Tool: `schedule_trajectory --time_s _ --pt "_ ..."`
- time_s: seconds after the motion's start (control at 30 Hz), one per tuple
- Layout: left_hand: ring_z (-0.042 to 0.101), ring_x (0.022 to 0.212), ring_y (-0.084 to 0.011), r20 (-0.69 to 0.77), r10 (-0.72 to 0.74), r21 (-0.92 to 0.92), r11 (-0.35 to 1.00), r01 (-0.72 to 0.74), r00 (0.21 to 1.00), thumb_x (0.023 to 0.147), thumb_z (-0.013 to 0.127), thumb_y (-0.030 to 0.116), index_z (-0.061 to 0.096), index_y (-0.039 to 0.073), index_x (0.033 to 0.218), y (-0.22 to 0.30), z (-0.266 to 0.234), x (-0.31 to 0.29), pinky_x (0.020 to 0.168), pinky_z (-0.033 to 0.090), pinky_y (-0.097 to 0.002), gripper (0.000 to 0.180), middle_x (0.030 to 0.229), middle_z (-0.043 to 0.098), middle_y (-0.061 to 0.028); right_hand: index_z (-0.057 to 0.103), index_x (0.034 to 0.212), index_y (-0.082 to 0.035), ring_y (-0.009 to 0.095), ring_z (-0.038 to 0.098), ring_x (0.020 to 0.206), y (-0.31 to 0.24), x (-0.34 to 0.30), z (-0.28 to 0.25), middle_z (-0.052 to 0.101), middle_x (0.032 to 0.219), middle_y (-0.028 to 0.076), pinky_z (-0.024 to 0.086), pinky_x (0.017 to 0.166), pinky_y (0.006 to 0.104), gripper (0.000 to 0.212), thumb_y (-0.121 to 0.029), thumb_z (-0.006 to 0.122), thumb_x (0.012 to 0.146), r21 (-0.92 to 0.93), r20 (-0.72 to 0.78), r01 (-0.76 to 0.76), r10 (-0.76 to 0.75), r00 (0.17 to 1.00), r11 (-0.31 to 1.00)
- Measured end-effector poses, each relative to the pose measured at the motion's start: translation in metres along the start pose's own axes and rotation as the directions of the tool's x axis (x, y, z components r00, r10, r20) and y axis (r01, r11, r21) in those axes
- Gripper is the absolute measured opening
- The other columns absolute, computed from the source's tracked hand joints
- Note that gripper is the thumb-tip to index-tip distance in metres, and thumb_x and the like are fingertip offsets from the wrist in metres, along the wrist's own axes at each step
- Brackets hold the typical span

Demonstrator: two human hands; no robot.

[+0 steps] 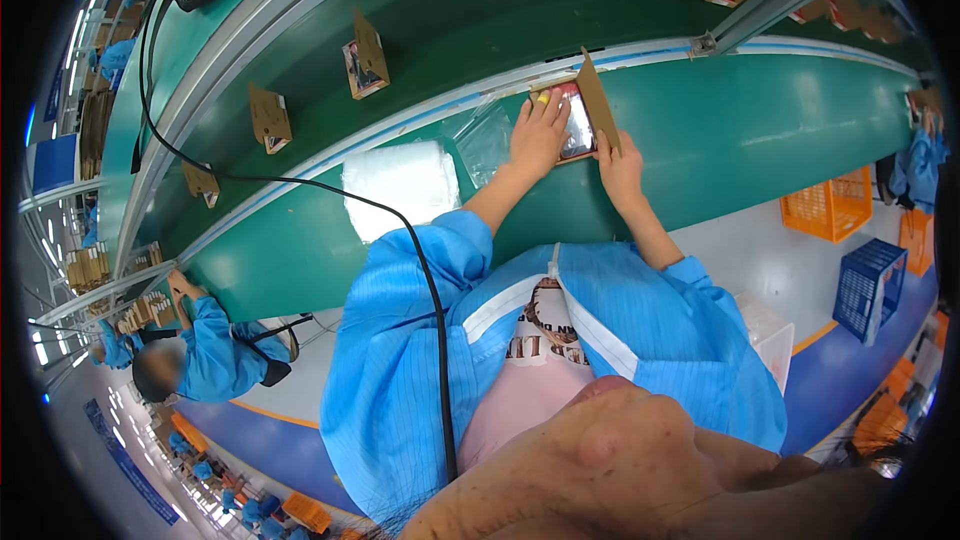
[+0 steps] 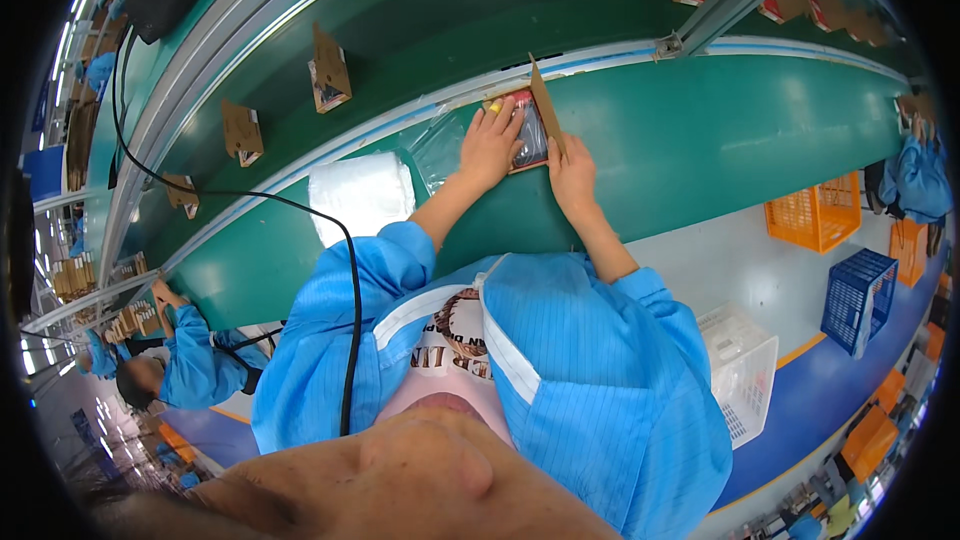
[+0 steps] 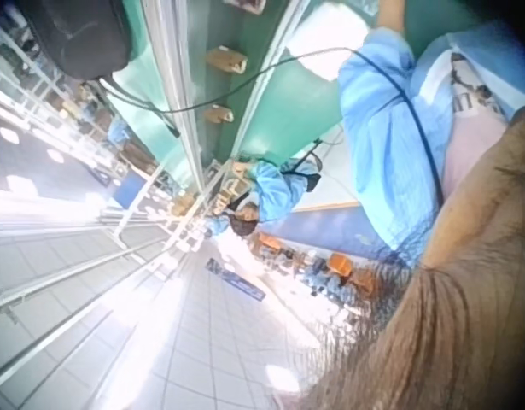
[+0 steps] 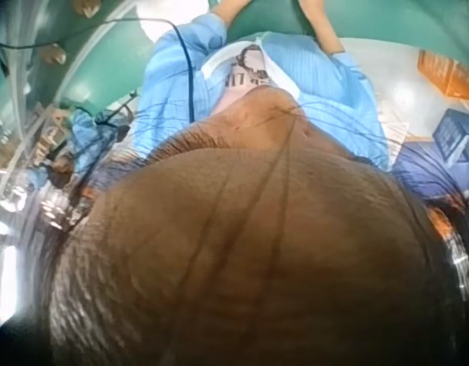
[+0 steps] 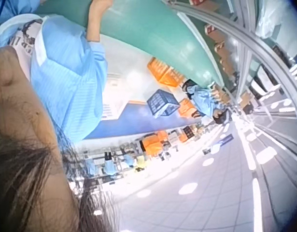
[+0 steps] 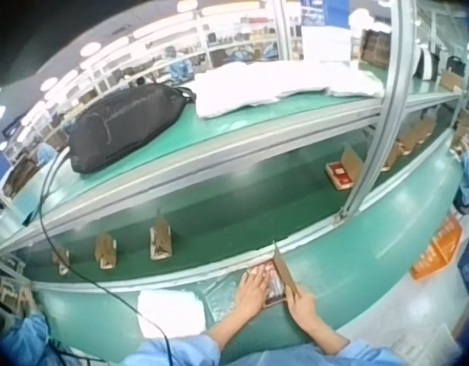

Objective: Packaging electronic devices into plastic sleeves and cardboard boxes on an assembly line.

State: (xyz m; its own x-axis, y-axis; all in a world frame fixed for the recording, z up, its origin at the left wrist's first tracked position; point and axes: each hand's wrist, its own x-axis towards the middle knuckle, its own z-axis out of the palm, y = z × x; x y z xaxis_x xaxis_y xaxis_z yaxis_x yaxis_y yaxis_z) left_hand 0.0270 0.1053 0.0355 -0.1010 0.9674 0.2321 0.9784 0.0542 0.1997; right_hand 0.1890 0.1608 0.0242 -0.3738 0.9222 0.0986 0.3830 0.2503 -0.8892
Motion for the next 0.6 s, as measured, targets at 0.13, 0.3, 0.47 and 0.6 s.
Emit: schedule_trajectory --time_s 0.13,0.3,0.47,0.6 --pt "0.041 0.127 -0.0323 0.059 -0.013 -0.054 0.998 0.016 0.998 0.079 0.066 0.026 0.052 0.007 0.126 0.002 -0.011 -0.002 0.106 0.031 -0.0475 0.053 0.137 0.043 -0.0154 0.058 0.095 0.006 0.037 0.062 0.074 0.003 0.000 0.001 0.061 0.087 0.023 0.050 0.065 0.0426 0.024 -0.017 0.055 0.092 -0.088 0.032 0.054 -0.052 0.998 0.995" --pt "0.046 0.114 -0.0373 -0.201 -0.221 -0.304 0.940 0.154 0.954 0.078 0.064 0.015 0.056 0.004 0.114 -0.006 -0.010 -0.051 0.098 0.036 -0.0485 0.038 0.120 0.051 -0.0177 0.065 0.080 0.009 0.030 0.065 0.055 -0.001 0.041 -0.013 0.064 0.062 0.019 0.051 0.051 0.0387 0.038 -0.027 0.057 0.092 -0.220 0.078 0.089 -0.073 0.994 0.971" --pt "0.050 0.098 -0.0305 -0.140 -0.305 -0.196 0.941 0.275 0.942 0.074 0.068 0.013 0.060 0.006 0.101 -0.032 -0.013 -0.099 0.080 0.040 -0.0431 0.029 0.104 0.053 -0.0114 0.064 0.092 0.009 0.028 0.067 0.067 -0.012 0.123 0.011 0.066 0.073 0.019 0.051 0.061 0.0385 0.037 -0.028 0.057 0.092 -0.266 0.071 -0.023 0.043 0.997 0.964" --pt "0.049 0.092 -0.0282 -0.026 -0.285 -0.146 0.949 0.278 0.958 0.073 0.071 0.020 0.059 0.008 0.092 -0.050 -0.016 -0.108 0.075 0.037 -0.0416 0.026 0.096 0.053 -0.0078 0.041 0.132 0.008 0.025 0.056 0.101 0.025 0.137 0.037 0.055 0.118 0.022 0.046 0.084 0.0354 0.066 -0.031 0.065 0.085 0.069 0.064 -0.128 0.124 0.990 0.989"
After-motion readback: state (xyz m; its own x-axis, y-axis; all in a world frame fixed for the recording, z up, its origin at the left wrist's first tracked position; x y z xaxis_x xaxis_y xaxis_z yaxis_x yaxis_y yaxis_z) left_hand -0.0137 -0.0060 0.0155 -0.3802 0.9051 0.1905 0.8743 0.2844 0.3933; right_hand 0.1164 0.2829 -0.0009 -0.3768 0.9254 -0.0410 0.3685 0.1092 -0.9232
